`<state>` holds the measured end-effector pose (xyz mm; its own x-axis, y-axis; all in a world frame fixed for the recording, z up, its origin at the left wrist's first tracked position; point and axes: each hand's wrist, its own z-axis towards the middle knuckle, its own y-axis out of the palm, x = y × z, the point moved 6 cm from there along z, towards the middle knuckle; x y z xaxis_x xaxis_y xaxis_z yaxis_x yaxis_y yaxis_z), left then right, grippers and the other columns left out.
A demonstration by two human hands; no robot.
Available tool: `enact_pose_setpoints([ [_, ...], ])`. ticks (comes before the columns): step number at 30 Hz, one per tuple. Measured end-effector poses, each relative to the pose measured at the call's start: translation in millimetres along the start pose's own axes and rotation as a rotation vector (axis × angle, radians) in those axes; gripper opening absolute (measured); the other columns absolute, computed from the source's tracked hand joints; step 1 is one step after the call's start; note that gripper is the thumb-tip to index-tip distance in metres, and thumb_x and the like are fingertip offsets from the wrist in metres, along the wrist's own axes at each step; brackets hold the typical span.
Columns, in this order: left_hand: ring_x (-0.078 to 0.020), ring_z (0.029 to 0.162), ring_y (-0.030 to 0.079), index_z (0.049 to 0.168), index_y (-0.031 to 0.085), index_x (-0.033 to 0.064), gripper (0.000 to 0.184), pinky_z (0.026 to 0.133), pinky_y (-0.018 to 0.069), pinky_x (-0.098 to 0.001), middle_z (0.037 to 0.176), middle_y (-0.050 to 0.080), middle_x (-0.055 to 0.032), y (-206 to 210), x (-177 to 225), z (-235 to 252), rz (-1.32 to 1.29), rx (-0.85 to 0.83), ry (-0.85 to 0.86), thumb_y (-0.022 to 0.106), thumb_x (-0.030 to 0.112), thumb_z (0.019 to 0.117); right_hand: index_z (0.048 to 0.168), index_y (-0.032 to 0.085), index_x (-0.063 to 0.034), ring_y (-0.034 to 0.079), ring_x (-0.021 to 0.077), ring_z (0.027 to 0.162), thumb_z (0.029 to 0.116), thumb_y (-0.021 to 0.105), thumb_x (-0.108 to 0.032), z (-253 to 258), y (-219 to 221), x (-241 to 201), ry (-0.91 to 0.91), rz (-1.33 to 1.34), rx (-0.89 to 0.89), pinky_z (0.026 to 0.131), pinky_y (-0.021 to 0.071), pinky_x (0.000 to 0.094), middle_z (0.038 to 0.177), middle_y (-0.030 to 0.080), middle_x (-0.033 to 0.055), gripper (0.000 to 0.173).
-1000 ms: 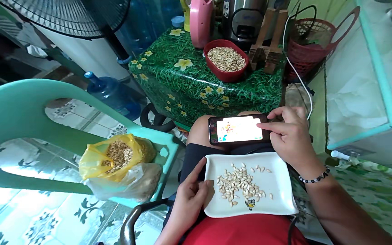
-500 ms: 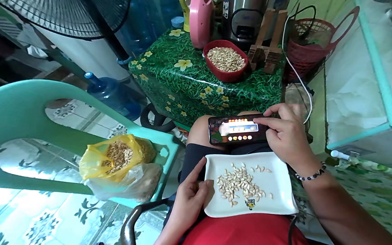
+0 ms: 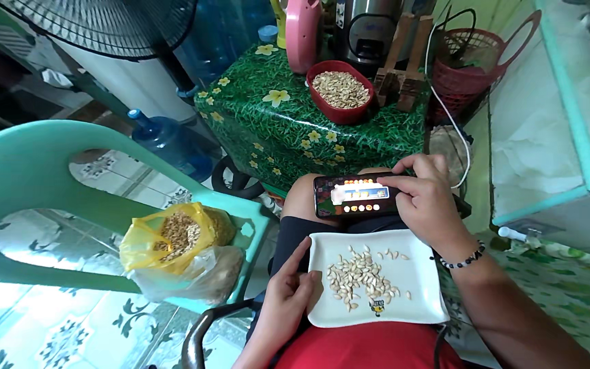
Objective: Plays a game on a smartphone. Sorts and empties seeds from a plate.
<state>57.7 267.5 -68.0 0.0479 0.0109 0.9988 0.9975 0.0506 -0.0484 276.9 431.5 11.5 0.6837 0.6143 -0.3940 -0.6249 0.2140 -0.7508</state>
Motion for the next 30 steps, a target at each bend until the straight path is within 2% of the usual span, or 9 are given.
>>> enact_pose_setpoints([
  [3, -0.0093, 0.066, 0.069, 0.155, 0.038, 0.0016, 0.057, 0.063, 0.0603, -0.0248, 0.089, 0.074, -0.0045, 0, 0, 0, 0.007, 0.006, 0.001, 0.052, 0.000, 0.0997, 0.103, 0.083, -0.0157, 0.050, 0.0366, 0.117, 0.0873, 0.054, 0.001, -2, -2, 0, -0.012, 0.004, 0.017, 0.095, 0.0416, 0.0550, 0.116, 0.064, 0.0114, 0.036],
  [8, -0.0099, 0.066, 0.069, 0.155, 0.038, 0.0016, 0.057, 0.063, 0.0605, -0.0252, 0.089, 0.074, -0.0051, 0, 0, 0, -0.007, 0.007, 0.001, 0.052, 0.000, 0.0999, 0.105, 0.083, -0.0165, 0.050, 0.0376, 0.117, 0.0872, 0.054, 0.000, -5, 0, 3, -0.007, 0.000, 0.000, 0.094, 0.0405, 0.0569, 0.116, 0.065, 0.0115, 0.037],
  [11, -0.0094, 0.067, 0.069, 0.155, 0.038, 0.0015, 0.057, 0.064, 0.0607, -0.0248, 0.092, 0.074, -0.0049, 0, 0, 0, -0.012, 0.008, 0.000, 0.052, -0.001, 0.0996, 0.105, 0.082, -0.0147, 0.051, 0.0368, 0.118, 0.0871, 0.052, 0.001, -6, -4, 4, 0.005, 0.009, 0.021, 0.096, 0.0421, 0.0537, 0.117, 0.065, 0.0123, 0.038],
  [15, -0.0103, 0.067, 0.070, 0.155, 0.038, 0.0013, 0.057, 0.064, 0.0609, -0.0253, 0.091, 0.074, -0.0053, 0, 0, 0, -0.012, 0.011, 0.006, 0.052, 0.000, 0.0997, 0.104, 0.082, -0.0131, 0.050, 0.0384, 0.120, 0.0872, 0.052, 0.001, -8, -11, 9, 0.013, -0.001, 0.045, 0.099, 0.0420, 0.0545, 0.118, 0.065, 0.0130, 0.037],
  [19, -0.0103, 0.068, 0.070, 0.155, 0.038, 0.0015, 0.057, 0.065, 0.0612, -0.0254, 0.094, 0.074, -0.0058, 1, 0, 0, -0.011, 0.017, 0.001, 0.052, 0.000, 0.0997, 0.102, 0.082, -0.0134, 0.050, 0.0370, 0.118, 0.0885, 0.052, 0.000, -9, -12, 11, 0.017, -0.004, 0.050, 0.097, 0.0413, 0.0536, 0.116, 0.064, 0.0127, 0.036],
  [27, -0.0100, 0.068, 0.070, 0.155, 0.038, 0.0013, 0.057, 0.065, 0.0610, -0.0252, 0.093, 0.074, -0.0055, 1, -1, 0, -0.012, 0.013, 0.001, 0.052, -0.001, 0.0996, 0.107, 0.082, -0.0148, 0.050, 0.0368, 0.117, 0.0879, 0.052, 0.000, -10, -7, 8, 0.016, -0.009, 0.031, 0.096, 0.0414, 0.0533, 0.116, 0.064, 0.0119, 0.038],
  [30, -0.0095, 0.066, 0.069, 0.155, 0.038, 0.0014, 0.057, 0.064, 0.0604, -0.0249, 0.090, 0.074, -0.0048, 0, -1, -1, -0.006, 0.013, 0.000, 0.052, 0.000, 0.0996, 0.107, 0.082, -0.0150, 0.050, 0.0384, 0.118, 0.0878, 0.052, -0.001, -10, -5, 9, 0.006, -0.018, 0.018, 0.096, 0.0417, 0.0561, 0.117, 0.064, 0.0128, 0.038],
])
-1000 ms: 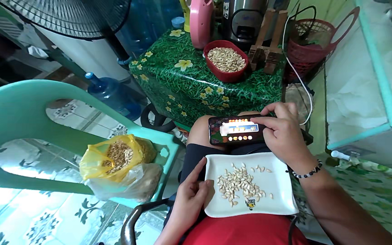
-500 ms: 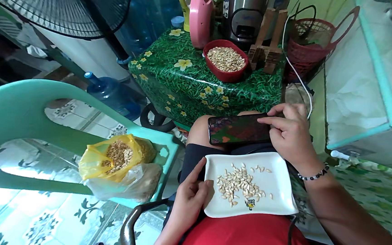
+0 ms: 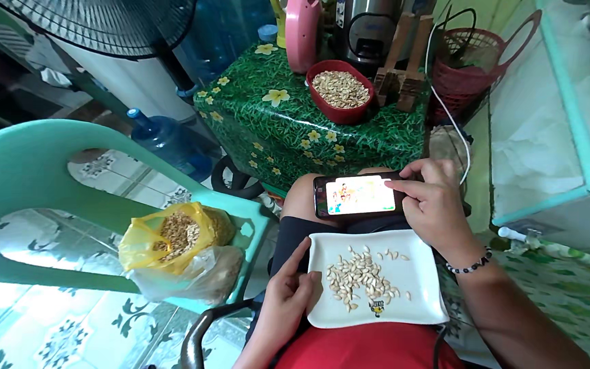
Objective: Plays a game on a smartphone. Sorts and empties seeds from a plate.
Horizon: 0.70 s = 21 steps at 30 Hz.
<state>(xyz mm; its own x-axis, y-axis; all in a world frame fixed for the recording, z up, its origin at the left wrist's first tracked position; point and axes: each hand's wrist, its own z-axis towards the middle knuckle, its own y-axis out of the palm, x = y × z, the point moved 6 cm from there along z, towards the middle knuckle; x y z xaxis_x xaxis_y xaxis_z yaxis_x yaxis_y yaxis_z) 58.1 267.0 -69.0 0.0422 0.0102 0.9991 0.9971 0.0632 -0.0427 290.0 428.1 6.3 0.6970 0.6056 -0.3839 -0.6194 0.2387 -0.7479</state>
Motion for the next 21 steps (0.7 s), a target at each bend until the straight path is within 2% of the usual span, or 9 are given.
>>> enact_pose_setpoints([
  [6, -0.0094, 0.065, 0.069, 0.155, 0.038, 0.0010, 0.057, 0.063, 0.0603, -0.0249, 0.087, 0.073, -0.0045, 0.1, 0.0, -0.4, 0.001, 0.002, -0.003, 0.052, 0.000, 0.0997, 0.107, 0.082, -0.0149, 0.050, 0.0375, 0.117, 0.0880, 0.051, 0.000, -0.7, -5.0, 0.6, 0.008, 0.010, 0.032, 0.096, 0.0421, 0.0538, 0.116, 0.064, 0.0127, 0.039],
  [21, -0.0093, 0.066, 0.069, 0.155, 0.038, 0.0009, 0.057, 0.064, 0.0605, -0.0247, 0.090, 0.074, -0.0047, -0.1, 0.3, -0.4, -0.003, 0.000, 0.010, 0.052, -0.001, 0.0992, 0.097, 0.083, -0.0134, 0.051, 0.0379, 0.118, 0.0873, 0.055, 0.000, -5.9, -7.8, 2.9, -0.002, 0.023, 0.065, 0.097, 0.0409, 0.0548, 0.114, 0.066, 0.0130, 0.033],
])
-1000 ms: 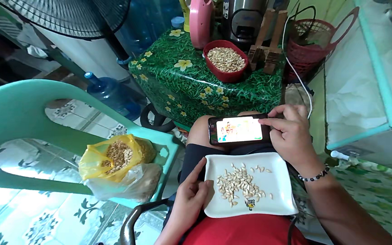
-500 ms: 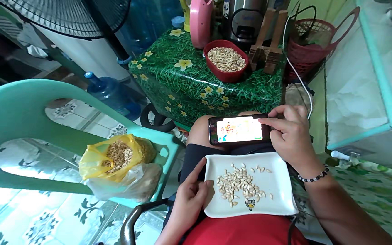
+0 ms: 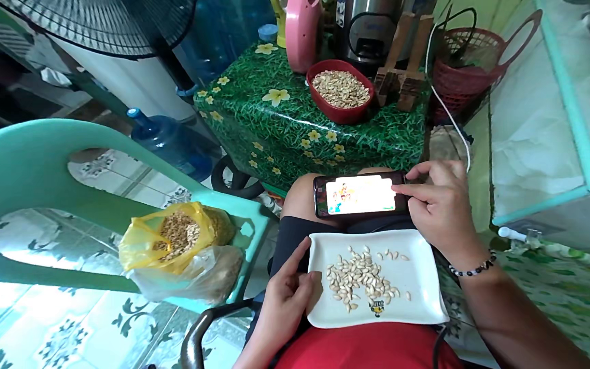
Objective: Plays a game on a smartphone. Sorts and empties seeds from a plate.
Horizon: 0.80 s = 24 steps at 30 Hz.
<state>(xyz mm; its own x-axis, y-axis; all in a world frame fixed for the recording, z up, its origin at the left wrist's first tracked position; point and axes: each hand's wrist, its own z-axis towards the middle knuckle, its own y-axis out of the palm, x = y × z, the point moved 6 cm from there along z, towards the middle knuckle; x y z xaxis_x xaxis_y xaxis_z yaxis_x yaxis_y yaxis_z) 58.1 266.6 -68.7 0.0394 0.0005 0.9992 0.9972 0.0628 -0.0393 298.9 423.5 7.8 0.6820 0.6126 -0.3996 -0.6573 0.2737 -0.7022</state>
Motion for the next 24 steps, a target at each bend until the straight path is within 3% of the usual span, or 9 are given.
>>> enact_pose_setpoints([
  [6, -0.0094, 0.065, 0.068, 0.155, 0.038, 0.0013, 0.057, 0.063, 0.0603, -0.0246, 0.087, 0.073, -0.0043, 0.1, 0.7, -0.1, -0.002, 0.001, -0.005, 0.052, -0.001, 0.0994, 0.098, 0.083, -0.0147, 0.051, 0.0369, 0.118, 0.0888, 0.056, -0.002, -2.6, 2.6, 2.4, 0.025, -0.018, -0.006, 0.097, 0.0394, 0.0565, 0.113, 0.066, 0.0109, 0.032],
  [11, -0.0083, 0.068, 0.069, 0.155, 0.038, 0.0010, 0.057, 0.064, 0.0606, -0.0243, 0.096, 0.074, -0.0045, -0.1, 0.9, 0.5, 0.013, -0.001, 0.003, 0.052, -0.001, 0.0993, 0.098, 0.083, -0.0128, 0.052, 0.0377, 0.117, 0.0876, 0.055, -0.001, -2.1, -0.4, 1.2, 0.021, 0.013, 0.002, 0.096, 0.0414, 0.0554, 0.113, 0.067, 0.0122, 0.032],
  [17, -0.0087, 0.065, 0.068, 0.155, 0.037, 0.0010, 0.058, 0.062, 0.0600, -0.0244, 0.089, 0.074, -0.0039, 0.1, 1.6, 0.7, 0.015, -0.005, -0.002, 0.052, 0.000, 0.0992, 0.097, 0.083, -0.0129, 0.052, 0.0356, 0.116, 0.0871, 0.054, 0.000, -0.3, -5.7, -2.1, 0.015, 0.038, 0.024, 0.097, 0.0416, 0.0521, 0.112, 0.067, 0.0115, 0.034],
  [24, -0.0087, 0.067, 0.069, 0.155, 0.038, 0.0014, 0.057, 0.064, 0.0603, -0.0242, 0.093, 0.074, -0.0045, 0.2, 2.2, 0.7, 0.007, -0.005, -0.012, 0.052, 0.000, 0.0996, 0.102, 0.083, -0.0138, 0.051, 0.0352, 0.116, 0.0867, 0.053, -0.002, 2.6, -0.6, -6.2, 0.005, 0.043, 0.005, 0.097, 0.0410, 0.0527, 0.113, 0.066, 0.0105, 0.036],
])
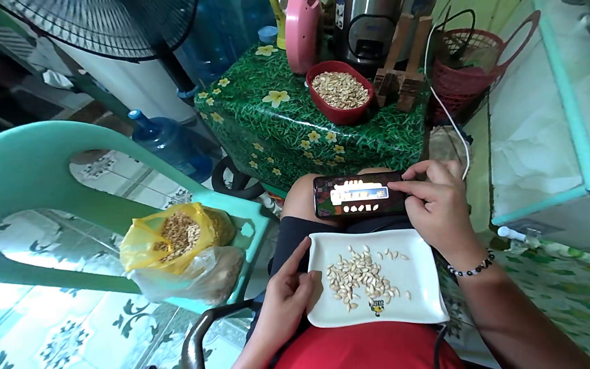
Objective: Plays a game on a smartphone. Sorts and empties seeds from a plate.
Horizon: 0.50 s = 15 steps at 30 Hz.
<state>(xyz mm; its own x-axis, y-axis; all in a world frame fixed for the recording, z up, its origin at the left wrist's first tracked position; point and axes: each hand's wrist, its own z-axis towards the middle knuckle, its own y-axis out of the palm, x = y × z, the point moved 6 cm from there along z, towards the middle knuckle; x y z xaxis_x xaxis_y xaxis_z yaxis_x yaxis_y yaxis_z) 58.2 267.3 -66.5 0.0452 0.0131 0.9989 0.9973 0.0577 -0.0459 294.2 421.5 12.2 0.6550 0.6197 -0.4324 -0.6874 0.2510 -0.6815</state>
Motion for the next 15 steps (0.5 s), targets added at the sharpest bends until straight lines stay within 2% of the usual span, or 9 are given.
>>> enact_pose_setpoints([
  [8, -0.0083, 0.064, 0.067, 0.155, 0.038, 0.0016, 0.057, 0.061, 0.0595, -0.0240, 0.089, 0.073, -0.0041, -1, -1, 0, 0.002, 0.004, 0.007, 0.052, -0.001, 0.0992, 0.108, 0.082, -0.0149, 0.051, 0.0340, 0.116, 0.0871, 0.052, -0.001, 6, 13, -6, -0.004, -0.039, -0.059, 0.095, 0.0421, 0.0510, 0.115, 0.065, 0.0097, 0.038],
  [15, -0.0089, 0.064, 0.068, 0.155, 0.038, 0.0016, 0.057, 0.062, 0.0598, -0.0244, 0.088, 0.073, -0.0041, -1, -2, 0, 0.008, 0.000, 0.002, 0.052, 0.000, 0.0995, 0.107, 0.082, -0.0158, 0.051, 0.0372, 0.117, 0.0872, 0.054, -0.002, 5, 16, -3, -0.002, -0.051, -0.075, 0.093, 0.0405, 0.0574, 0.115, 0.065, 0.0106, 0.037],
])
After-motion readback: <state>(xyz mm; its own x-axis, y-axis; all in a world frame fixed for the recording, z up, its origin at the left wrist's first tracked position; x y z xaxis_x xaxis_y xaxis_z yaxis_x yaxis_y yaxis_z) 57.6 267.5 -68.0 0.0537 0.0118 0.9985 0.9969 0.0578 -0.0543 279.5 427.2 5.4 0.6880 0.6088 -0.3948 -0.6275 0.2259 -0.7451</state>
